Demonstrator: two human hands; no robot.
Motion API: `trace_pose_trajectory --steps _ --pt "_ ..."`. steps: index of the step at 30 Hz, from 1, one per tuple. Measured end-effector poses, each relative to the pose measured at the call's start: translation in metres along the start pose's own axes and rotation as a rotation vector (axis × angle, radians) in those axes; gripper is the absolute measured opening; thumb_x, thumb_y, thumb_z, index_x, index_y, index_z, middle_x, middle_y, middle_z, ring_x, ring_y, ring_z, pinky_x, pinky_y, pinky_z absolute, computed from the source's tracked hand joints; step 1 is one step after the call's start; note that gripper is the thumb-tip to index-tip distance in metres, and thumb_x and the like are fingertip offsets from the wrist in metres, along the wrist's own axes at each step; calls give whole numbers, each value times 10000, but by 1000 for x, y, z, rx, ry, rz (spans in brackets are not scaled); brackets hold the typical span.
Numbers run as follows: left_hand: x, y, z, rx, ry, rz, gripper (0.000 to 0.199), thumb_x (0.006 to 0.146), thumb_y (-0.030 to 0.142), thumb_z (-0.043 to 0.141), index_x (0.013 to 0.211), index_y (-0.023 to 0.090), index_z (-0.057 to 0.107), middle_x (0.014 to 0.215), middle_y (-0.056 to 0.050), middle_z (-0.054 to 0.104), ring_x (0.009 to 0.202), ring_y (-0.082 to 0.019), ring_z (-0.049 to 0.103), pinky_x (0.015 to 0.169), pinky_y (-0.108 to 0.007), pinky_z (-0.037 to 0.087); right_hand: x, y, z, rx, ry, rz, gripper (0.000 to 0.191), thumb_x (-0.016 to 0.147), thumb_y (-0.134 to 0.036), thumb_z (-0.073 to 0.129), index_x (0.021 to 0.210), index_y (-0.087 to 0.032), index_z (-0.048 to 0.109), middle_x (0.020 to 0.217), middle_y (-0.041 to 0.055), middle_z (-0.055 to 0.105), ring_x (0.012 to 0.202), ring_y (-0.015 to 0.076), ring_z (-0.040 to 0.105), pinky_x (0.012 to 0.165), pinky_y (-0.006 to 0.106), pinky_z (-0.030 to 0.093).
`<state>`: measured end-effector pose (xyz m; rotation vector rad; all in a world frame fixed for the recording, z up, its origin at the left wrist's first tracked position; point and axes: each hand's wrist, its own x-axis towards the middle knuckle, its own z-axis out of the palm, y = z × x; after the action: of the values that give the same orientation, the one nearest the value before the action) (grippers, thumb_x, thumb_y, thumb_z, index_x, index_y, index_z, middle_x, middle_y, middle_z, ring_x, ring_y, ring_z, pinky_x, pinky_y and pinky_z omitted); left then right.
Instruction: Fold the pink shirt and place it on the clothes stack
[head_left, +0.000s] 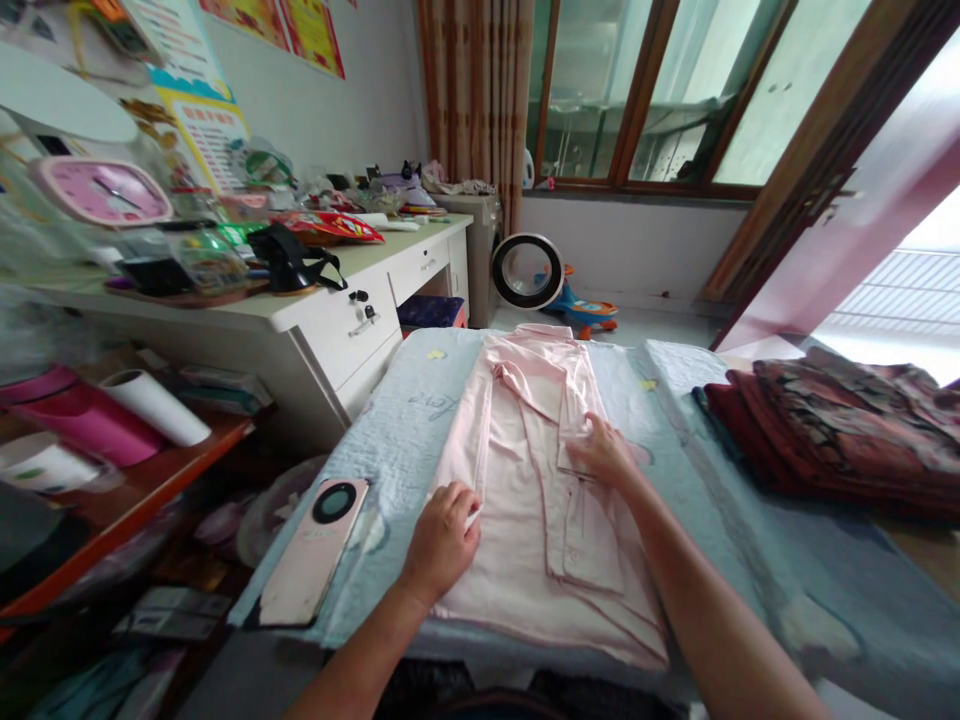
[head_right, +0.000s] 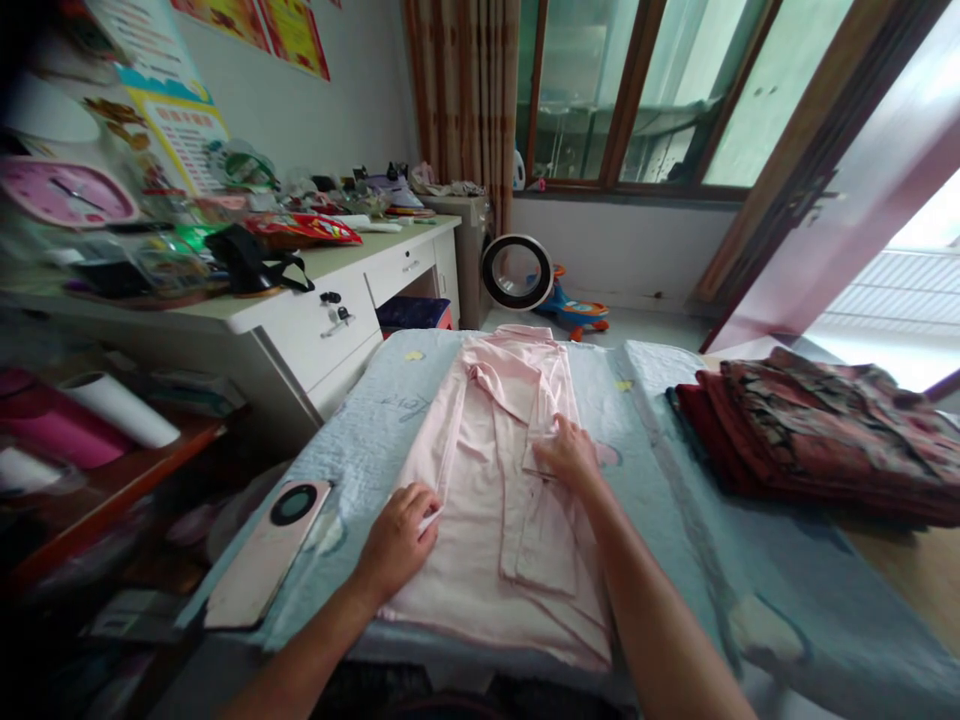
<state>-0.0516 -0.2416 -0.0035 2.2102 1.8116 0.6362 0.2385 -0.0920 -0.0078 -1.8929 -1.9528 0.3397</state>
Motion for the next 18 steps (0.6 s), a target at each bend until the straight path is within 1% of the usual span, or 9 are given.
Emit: trace_pose_trajectory --steps 3,6,11,15,18 --pt "-3 0 3 -10 32 14 190 795 84 533 912 232 558 994 -40 594 980 -222 556 905 -361 461 -10 -12 7 -208 31 -24 545 858 -418 575 1324 -141 524 1228 154 630 1096 278 573 936 365 396" --pt "-3 0 2 -3 47 11 206 773 84 543 920 226 567 1013 -49 602 1009 -229 553 934 -374 453 -20 -21 12 -291 100 -27 439 928 -379 477 1305 -165 548 1261 139 609 1114 280 542 928 364 377" --pt "-2 0 1 -30 93 21 283 749 90 560 994 230 579 1180 -64 600 1170 -240 525 1055 -395 405 -26 -24 13 -313 133 -35 419 944 -361 452 1310 -183 554 1267 124 603 1094 278 528 894 358 367" --pt "-3 -3 6 -65 141 48 295 720 65 550 972 216 567 1177 -79 615 1187 -231 538 1081 -389 407 -25 -21 14 -308 167 -51 407 946 -339 450 1301 -180 567 1241 111 623 1065 264 535 889 345 355" --pt "-4 -6 10 -76 181 46 239 714 54 543 894 213 548 1143 -90 633 1162 -235 572 1055 -393 443 -25 -18 15 -285 176 -63 387 948 -319 444 1277 -183 594 1221 97 643 1031 248 549 883 329 352"
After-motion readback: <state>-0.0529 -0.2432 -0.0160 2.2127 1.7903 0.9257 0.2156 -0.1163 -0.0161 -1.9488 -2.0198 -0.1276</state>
